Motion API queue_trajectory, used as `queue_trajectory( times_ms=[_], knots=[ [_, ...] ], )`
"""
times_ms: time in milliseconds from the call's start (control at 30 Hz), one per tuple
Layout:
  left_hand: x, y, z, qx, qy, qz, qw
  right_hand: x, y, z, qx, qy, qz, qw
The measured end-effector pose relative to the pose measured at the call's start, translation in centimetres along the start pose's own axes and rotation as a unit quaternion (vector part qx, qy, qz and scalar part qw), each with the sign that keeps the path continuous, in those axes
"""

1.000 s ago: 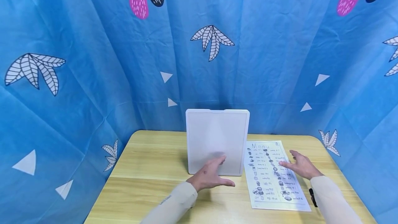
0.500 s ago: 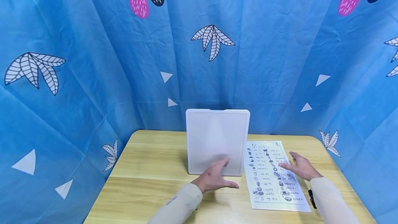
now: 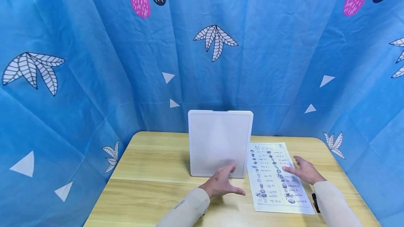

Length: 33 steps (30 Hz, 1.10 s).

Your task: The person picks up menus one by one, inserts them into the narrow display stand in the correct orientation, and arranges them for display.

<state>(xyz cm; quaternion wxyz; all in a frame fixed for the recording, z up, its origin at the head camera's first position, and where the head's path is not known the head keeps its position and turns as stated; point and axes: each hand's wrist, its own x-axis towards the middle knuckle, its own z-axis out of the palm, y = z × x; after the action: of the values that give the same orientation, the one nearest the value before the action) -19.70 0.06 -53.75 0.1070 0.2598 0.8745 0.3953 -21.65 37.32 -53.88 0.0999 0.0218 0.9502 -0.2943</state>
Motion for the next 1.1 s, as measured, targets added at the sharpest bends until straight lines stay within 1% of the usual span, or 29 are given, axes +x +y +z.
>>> queue_trajectory(
  times_ms=[200,467,600,700,933,1100],
  knots=[
    [0.3,0.2,0.7,-0.013,-0.003,0.002,0.9999,0.0,0.3,0.5,0.012,0.003,0.005,1.0],
    [0.9,0.7,2.2,-0.015,-0.008,-0.001,0.9999,0.1,0.4,0.9,0.025,0.005,0.018,1.0],
    [1.2,1.0,3.0,-0.05,-0.016,-0.006,0.9986,0.2,0.6,1.1,0.03,0.001,0.034,0.999],
    [1.2,1.1,3.6,-0.064,-0.02,-0.012,0.9977,0.2,0.7,1.3,0.035,-0.004,0.039,0.999],
    [1.4,1.1,4.6,-0.032,-0.025,-0.029,0.9987,0.1,0.6,1.3,0.046,-0.011,0.042,0.998],
    [1.4,0.6,5.3,-0.041,-0.026,-0.046,0.9978,0.0,0.9,1.5,0.046,-0.007,0.05,0.998]
  ],
)
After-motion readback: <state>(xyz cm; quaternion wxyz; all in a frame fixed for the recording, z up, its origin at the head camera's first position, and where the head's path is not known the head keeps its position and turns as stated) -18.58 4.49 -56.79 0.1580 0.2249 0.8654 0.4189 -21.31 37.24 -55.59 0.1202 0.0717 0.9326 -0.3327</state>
